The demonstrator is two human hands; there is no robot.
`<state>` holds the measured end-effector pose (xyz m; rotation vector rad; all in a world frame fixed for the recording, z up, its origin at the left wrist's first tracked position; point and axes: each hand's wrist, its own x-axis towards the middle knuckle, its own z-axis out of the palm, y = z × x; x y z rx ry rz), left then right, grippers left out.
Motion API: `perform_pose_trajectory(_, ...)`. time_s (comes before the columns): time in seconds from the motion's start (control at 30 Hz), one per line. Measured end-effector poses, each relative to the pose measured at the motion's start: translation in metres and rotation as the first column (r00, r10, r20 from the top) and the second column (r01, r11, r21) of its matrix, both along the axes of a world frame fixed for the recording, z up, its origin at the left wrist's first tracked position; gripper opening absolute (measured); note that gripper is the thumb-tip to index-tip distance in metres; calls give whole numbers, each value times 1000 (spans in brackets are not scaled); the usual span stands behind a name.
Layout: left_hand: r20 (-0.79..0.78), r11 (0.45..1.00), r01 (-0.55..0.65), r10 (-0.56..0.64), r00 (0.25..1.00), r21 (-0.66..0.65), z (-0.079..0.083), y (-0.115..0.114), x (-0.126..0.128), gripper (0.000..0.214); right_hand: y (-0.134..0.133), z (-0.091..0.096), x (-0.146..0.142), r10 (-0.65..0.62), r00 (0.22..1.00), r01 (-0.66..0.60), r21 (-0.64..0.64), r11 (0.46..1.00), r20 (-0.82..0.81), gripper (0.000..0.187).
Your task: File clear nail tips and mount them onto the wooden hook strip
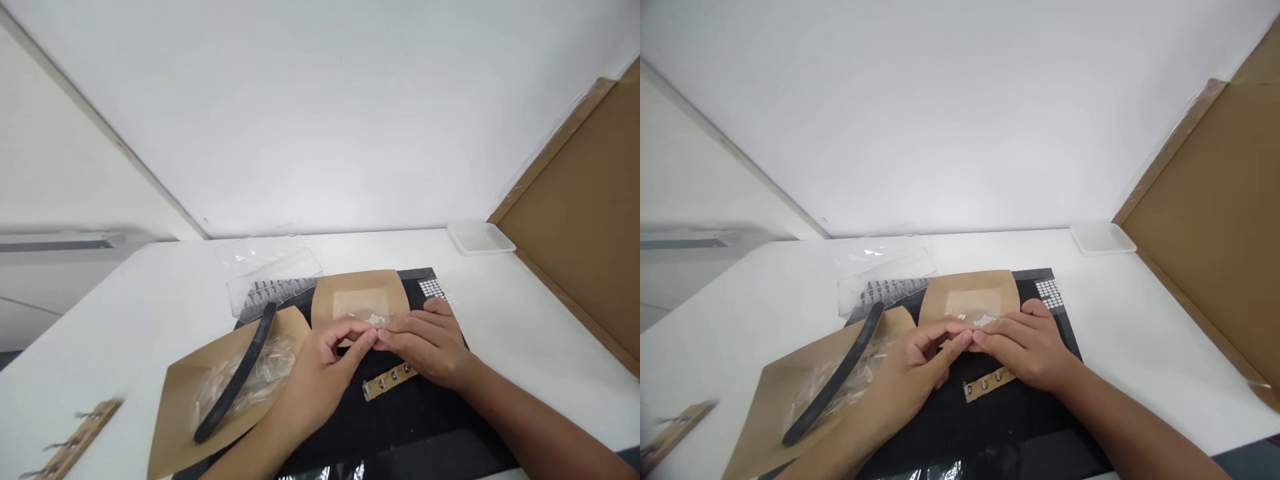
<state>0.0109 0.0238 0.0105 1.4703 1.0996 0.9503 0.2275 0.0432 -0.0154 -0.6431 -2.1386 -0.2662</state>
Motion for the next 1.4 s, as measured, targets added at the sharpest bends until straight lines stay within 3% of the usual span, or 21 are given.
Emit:
perform_pose_trajectory(0.33,97,976,11,11,995,-218,-8,-9,7,47,9,-3,-1,82,991,-96,-147,984,-102,16)
perform_pose_trajectory(0.63,16,989,0,3,1000,-147,-14,-8,7,40,12,-6,1,121,989,-136,-187,973,-85,28)
perform_pose_trajectory(0.9,61,993,-56,63,996,-100,-17,-6,5,34,9,-4,0,129,988,-143,-191,971,-85,29)
perform_pose_trajectory(1.13,157,983,5,25,987,-185,-18,1,0,47,7,-2,0,107,990,-131,-306,943,-94,41)
perform_pose_trajectory(1.3,154,982,0,29,988,-187,-19,4,-1,48,6,-1,-2,125,991,-135,-291,947,-53,26)
perform_pose_trajectory(1.4,114,985,23,-3,993,-171,-19,4,-3,45,6,0,-2,121,991,-134,-291,947,-61,27)
